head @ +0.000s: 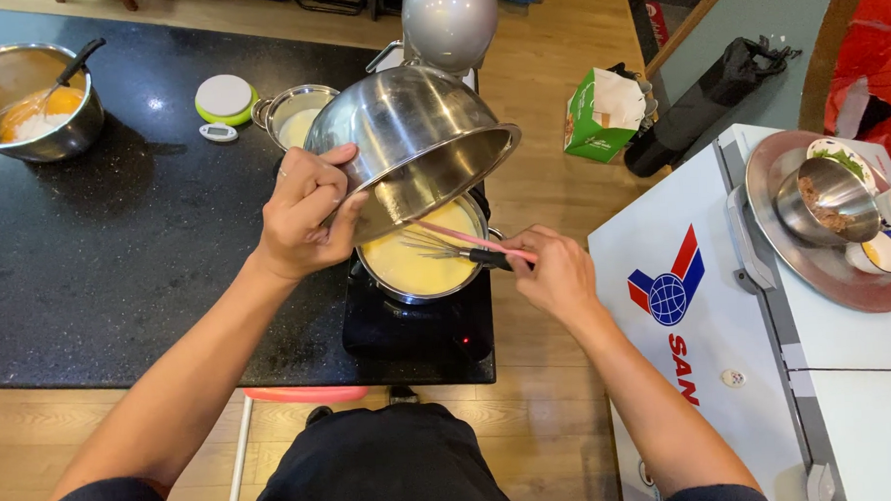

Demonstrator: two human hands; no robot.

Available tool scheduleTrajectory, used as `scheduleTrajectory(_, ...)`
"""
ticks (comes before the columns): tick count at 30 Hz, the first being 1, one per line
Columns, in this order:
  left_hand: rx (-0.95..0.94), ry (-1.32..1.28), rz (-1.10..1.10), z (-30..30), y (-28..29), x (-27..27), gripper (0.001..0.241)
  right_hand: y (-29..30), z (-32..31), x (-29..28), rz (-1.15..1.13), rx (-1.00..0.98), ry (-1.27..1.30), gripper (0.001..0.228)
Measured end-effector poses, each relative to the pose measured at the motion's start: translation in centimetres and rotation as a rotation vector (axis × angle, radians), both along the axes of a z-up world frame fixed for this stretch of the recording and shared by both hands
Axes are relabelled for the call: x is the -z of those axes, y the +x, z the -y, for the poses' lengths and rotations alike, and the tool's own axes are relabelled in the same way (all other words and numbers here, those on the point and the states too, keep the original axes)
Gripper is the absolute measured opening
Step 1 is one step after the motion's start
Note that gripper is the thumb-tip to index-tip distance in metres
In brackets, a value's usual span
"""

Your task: Whisking and mixing ingredients in bowls, pouring them into a pot, and stirring while heating on an induction stove to make a custard or cream base.

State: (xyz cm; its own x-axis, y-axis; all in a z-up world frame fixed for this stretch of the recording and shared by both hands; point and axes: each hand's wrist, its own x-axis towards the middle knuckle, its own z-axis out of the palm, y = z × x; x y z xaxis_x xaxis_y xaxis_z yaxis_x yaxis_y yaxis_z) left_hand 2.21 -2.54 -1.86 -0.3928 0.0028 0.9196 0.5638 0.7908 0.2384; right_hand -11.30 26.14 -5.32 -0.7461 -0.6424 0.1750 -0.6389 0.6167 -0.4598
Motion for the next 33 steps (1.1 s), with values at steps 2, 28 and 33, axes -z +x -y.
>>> scheduleTrajectory(2,-0.012,-0.006,-0.004,0.1,-0.1,0.0,0.029,-0.6,-1.0,0.0,-0.056,0.015,-0.014,0.015)
scheduleTrajectory(28,-0.082,0.109,-0.075,-2.9,-2.7,1.2,0.024,-4.5,0.1,3.7,0.24,-0.273,-0.261,0.021)
scheduleTrajectory(33,-0.146,0.12,-0.089,-3.5,-2.8,1.4,0.026,-4.4,0.3,1.9,0.172,-0.24,-0.085,0.021)
